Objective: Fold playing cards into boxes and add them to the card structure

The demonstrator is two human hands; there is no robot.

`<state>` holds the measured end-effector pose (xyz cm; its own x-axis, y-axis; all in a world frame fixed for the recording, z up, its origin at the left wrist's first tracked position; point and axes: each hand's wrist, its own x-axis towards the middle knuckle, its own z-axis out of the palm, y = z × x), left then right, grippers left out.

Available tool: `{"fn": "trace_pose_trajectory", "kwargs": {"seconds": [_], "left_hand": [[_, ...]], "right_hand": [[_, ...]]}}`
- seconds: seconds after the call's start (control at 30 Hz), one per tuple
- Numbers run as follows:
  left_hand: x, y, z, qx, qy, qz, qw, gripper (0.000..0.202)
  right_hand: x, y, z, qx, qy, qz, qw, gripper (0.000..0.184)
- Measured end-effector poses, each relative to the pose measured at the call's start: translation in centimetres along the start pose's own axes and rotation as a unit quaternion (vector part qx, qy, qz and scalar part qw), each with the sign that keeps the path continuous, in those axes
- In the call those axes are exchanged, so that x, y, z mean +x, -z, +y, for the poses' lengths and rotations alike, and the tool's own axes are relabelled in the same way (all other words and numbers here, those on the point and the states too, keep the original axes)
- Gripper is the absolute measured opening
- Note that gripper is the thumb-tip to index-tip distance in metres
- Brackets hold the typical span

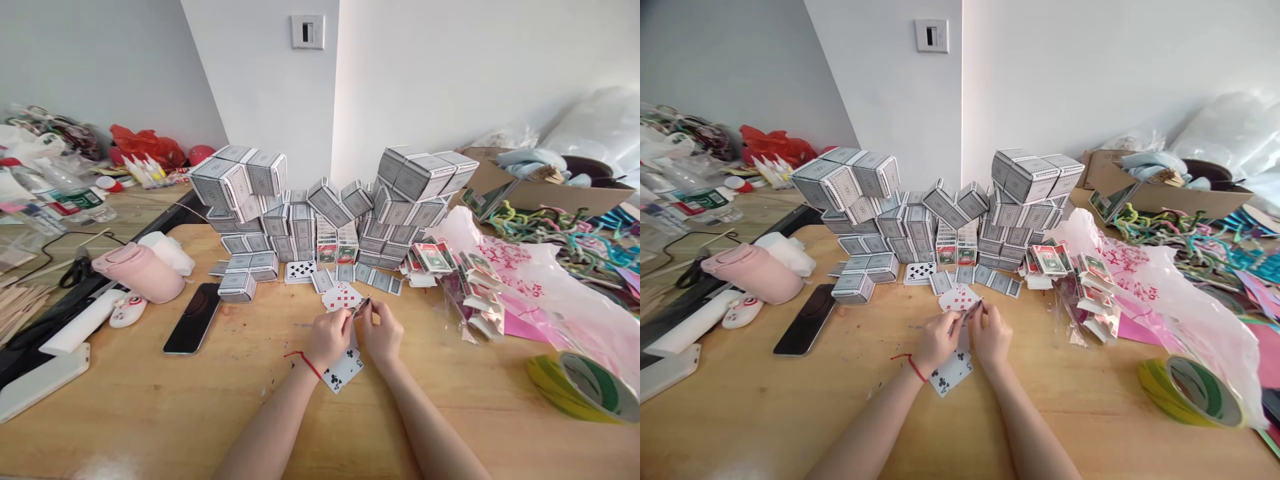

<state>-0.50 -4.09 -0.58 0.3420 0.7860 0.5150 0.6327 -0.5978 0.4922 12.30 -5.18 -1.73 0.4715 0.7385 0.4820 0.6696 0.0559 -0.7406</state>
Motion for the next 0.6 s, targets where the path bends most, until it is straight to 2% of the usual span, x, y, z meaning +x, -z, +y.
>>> {"fn": "trace_pose_trajectory", "kwargs": {"seconds": [0.07,0.23,0.3,0.43,0.6], "left_hand": [[0.1,0.2,0.0,-0.014,0.024,0.013,1.0,0.013],[0.4,0.6,-0.8,-0.084,0.117,0.054,0.988,0.016],[0.5,0.6,-1.0,-0.104,0.139,0.067,0.983,0.017],[0.5,0.6,-0.6,-0.129,0.14,0.059,0.98,0.016],[0.1,0.2,0.3,-0.132,0.132,0.051,0.981,0.016]], "right_hand": [[0.0,0.1,-0.1,0.026,0.007,-0.003,1.0,0.027],[0.2,-0.1,0.0,0.124,-0.045,-0.167,0.977,0.029],[0.3,-0.3,0.2,0.117,-0.053,-0.197,0.972,0.028],[0.3,-0.1,0.3,0.05,-0.032,-0.184,0.981,0.027],[0.0,0.0,0.0,-0.061,0.004,-0.137,0.989,0.028]]}}
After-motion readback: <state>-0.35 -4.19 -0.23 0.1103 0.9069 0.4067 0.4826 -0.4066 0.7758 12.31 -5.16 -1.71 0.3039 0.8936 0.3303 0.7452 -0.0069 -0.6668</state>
